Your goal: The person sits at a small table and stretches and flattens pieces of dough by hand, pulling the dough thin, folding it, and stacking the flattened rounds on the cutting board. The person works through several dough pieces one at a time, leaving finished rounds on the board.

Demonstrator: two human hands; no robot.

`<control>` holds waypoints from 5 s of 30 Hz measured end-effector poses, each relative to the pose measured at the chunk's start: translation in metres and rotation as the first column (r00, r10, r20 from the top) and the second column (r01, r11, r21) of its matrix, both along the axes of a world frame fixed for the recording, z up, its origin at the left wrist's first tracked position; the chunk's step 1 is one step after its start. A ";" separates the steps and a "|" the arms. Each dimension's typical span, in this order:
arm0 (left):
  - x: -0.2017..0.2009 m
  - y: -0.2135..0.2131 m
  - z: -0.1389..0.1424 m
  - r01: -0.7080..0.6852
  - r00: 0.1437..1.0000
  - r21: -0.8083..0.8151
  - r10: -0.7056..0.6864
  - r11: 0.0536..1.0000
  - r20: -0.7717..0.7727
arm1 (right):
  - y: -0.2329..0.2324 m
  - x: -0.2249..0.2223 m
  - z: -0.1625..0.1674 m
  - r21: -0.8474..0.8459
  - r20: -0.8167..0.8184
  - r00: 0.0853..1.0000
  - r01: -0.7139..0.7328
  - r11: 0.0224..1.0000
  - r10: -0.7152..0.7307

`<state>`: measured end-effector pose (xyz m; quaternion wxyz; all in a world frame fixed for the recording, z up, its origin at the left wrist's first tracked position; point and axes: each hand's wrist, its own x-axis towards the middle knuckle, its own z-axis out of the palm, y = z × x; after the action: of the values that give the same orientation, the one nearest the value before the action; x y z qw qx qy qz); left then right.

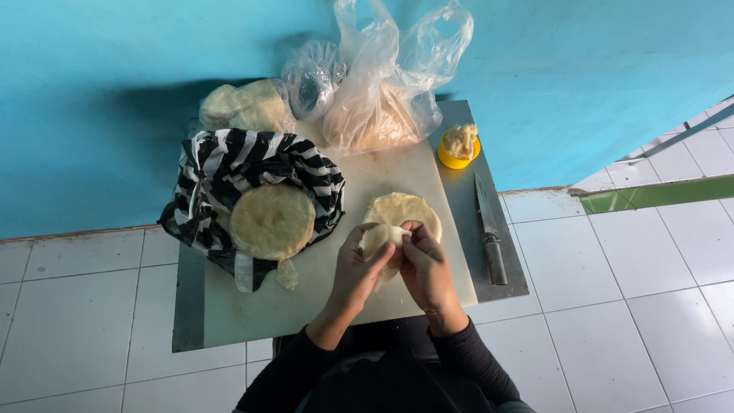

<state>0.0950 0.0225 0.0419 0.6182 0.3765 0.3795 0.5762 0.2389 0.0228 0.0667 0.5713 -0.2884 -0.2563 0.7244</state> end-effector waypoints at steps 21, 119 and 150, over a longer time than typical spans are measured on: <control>-0.008 0.010 -0.005 -0.206 0.919 0.246 0.273 0.947 -0.284 | 0.017 -0.006 0.001 0.374 0.610 0.761 -0.031 0.927 -0.221; -0.146 0.059 0.021 -0.027 -0.109 0.579 0.573 0.815 -0.812 | 0.006 0.076 0.028 0.546 0.836 0.142 -0.319 0.775 -0.530; -0.007 0.045 0.000 0.432 0.623 -0.070 -0.242 0.899 0.743 | 0.050 0.039 0.006 0.351 0.560 0.781 0.080 0.933 -0.277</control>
<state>0.0881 0.0680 0.0422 0.8548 0.1074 0.0963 0.4984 0.2781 0.0732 0.0724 0.5649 -0.4333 -0.5047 0.4883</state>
